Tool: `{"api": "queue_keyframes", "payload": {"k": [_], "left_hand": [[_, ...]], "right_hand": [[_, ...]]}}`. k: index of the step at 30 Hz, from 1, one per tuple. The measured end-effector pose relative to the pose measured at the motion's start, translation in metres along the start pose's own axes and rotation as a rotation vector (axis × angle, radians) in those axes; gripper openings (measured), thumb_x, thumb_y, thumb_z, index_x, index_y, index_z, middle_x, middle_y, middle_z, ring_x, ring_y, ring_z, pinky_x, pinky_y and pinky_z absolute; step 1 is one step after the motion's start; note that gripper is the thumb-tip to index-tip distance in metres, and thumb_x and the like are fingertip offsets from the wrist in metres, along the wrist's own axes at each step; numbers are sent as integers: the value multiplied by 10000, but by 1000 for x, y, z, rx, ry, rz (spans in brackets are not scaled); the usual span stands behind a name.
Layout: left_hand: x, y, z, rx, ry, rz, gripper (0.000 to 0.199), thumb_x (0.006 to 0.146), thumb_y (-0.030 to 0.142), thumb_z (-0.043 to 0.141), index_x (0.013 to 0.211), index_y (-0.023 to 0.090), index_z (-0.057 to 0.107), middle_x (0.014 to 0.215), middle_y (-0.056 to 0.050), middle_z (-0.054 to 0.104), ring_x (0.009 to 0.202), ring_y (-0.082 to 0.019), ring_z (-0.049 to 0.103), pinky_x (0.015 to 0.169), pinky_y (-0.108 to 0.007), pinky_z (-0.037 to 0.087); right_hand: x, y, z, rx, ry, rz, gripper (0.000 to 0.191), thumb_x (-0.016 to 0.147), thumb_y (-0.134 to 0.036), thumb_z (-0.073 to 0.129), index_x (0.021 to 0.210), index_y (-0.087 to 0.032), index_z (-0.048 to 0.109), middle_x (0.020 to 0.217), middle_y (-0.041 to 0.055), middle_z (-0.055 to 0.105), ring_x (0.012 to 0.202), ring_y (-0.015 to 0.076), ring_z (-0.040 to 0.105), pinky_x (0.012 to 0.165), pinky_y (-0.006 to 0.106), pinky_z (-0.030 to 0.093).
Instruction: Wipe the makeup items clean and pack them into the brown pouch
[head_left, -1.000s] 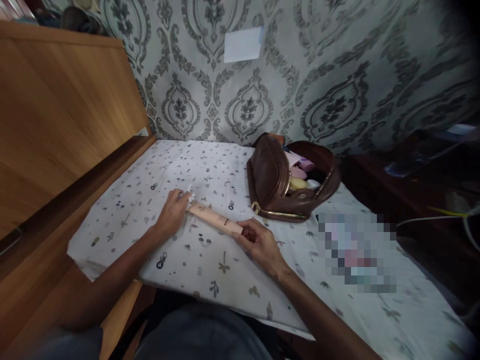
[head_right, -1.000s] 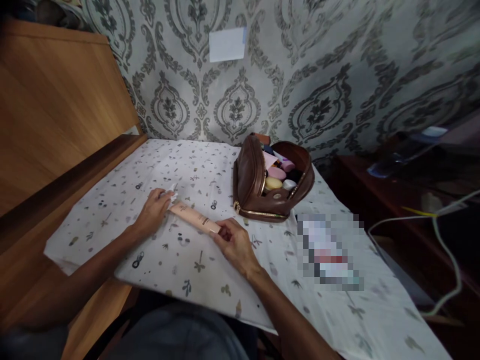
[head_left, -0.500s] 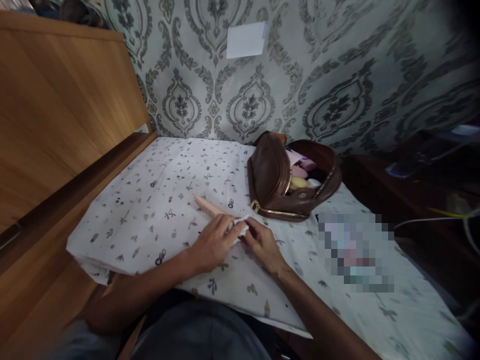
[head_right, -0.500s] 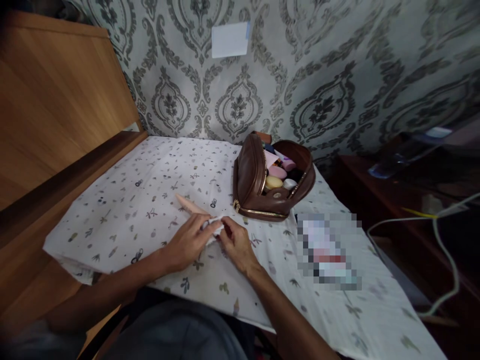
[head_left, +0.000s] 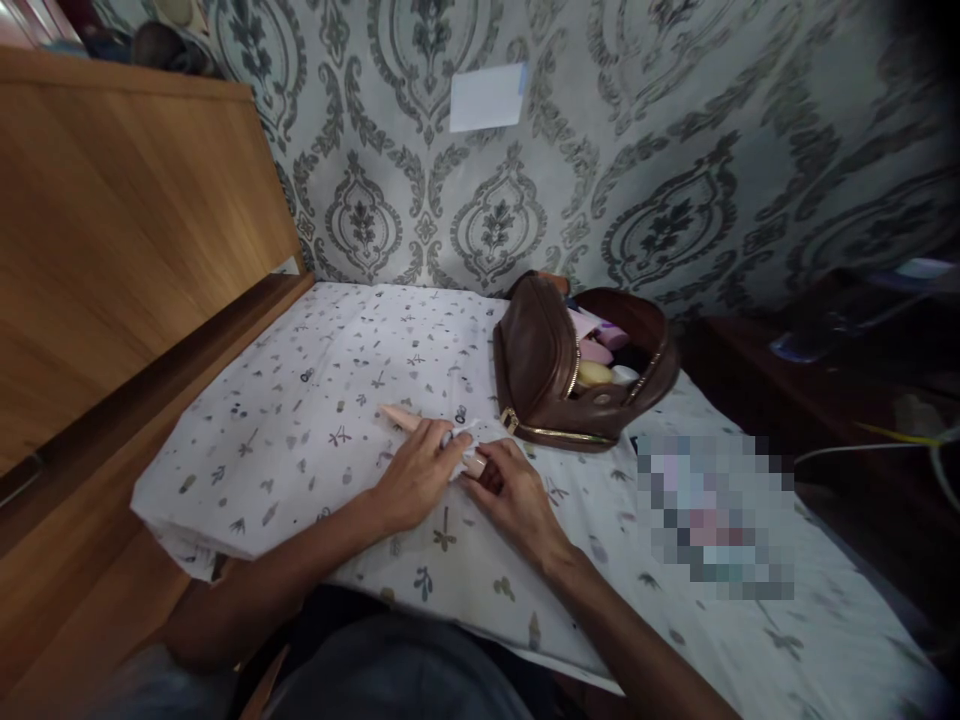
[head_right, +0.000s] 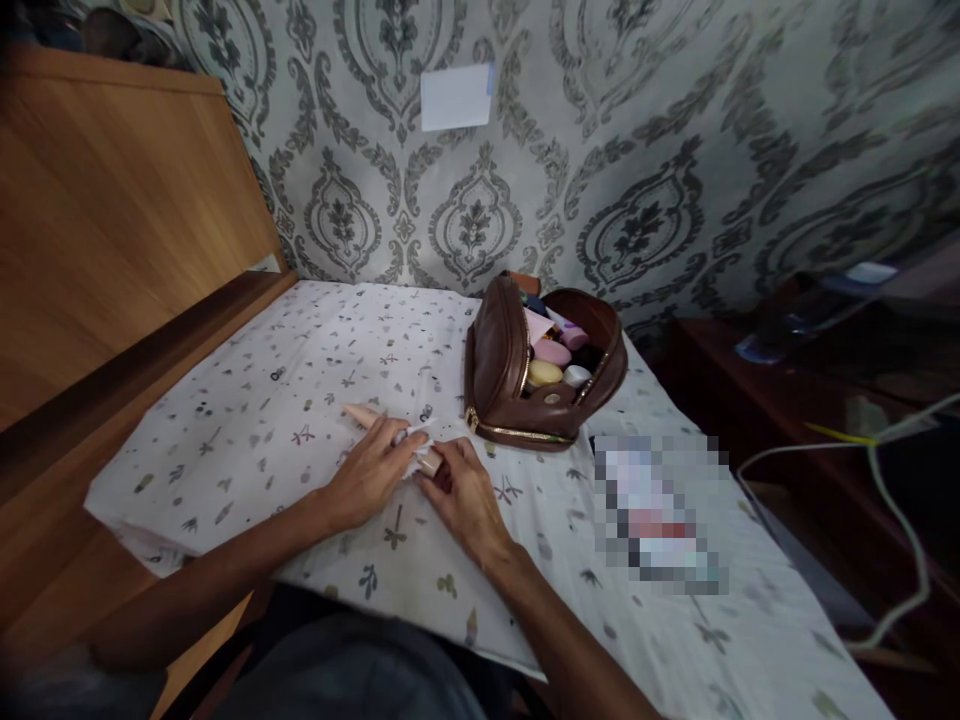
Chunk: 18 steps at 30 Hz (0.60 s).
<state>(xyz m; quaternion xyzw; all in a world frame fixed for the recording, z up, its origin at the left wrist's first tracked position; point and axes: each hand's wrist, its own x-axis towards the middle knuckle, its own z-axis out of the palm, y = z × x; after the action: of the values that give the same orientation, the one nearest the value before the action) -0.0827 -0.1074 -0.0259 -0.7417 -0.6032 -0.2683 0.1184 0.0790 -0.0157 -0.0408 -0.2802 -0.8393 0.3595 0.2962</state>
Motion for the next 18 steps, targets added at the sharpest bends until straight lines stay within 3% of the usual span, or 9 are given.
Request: {"api": "queue_keyframes", "payload": {"k": [7,10,13,15,18], "left_hand": [[-3,-11,-2,56,8,22,328,991,124,384,1288,162,517,1151,-123,535,1067,-240,525,943,-400,513],[-8,-40,-9,98,31,-19,340,1001,137,354,1295,174,521,1178,-121,523,1105,-245,508,952,-410,507],[-12,-76,-21,122,25,-153,358,1004,171,345,1307,198,534,1185,-113,508,1112,-252,496,903,-417,517],[-12,-89,-27,113,59,-263,343,1012,215,356,1289,200,557,1151,-102,507,1073,-243,502,877,-407,519],[-10,-73,-29,46,126,-298,336,1028,241,358,1298,200,555,1159,-96,501,1059,-221,512,894,-384,515]], "right_hand": [[0,1,-2,-22,-3,24,264,868,-349,631,1057,-175,690,871,59,655,720,195,594,709,331,514],[0,-3,-6,-7,-35,47,285,885,-368,610,1066,-166,696,859,62,675,705,189,598,680,317,503],[-1,-6,-7,8,-55,76,308,908,-398,575,1073,-166,695,868,68,694,709,192,603,661,314,494],[-1,-7,-7,15,-55,88,325,913,-407,565,1088,-164,691,892,77,699,723,197,607,665,318,493],[-1,-7,-6,13,-32,83,308,901,-387,579,1086,-167,689,899,77,689,721,197,602,663,318,494]]}}
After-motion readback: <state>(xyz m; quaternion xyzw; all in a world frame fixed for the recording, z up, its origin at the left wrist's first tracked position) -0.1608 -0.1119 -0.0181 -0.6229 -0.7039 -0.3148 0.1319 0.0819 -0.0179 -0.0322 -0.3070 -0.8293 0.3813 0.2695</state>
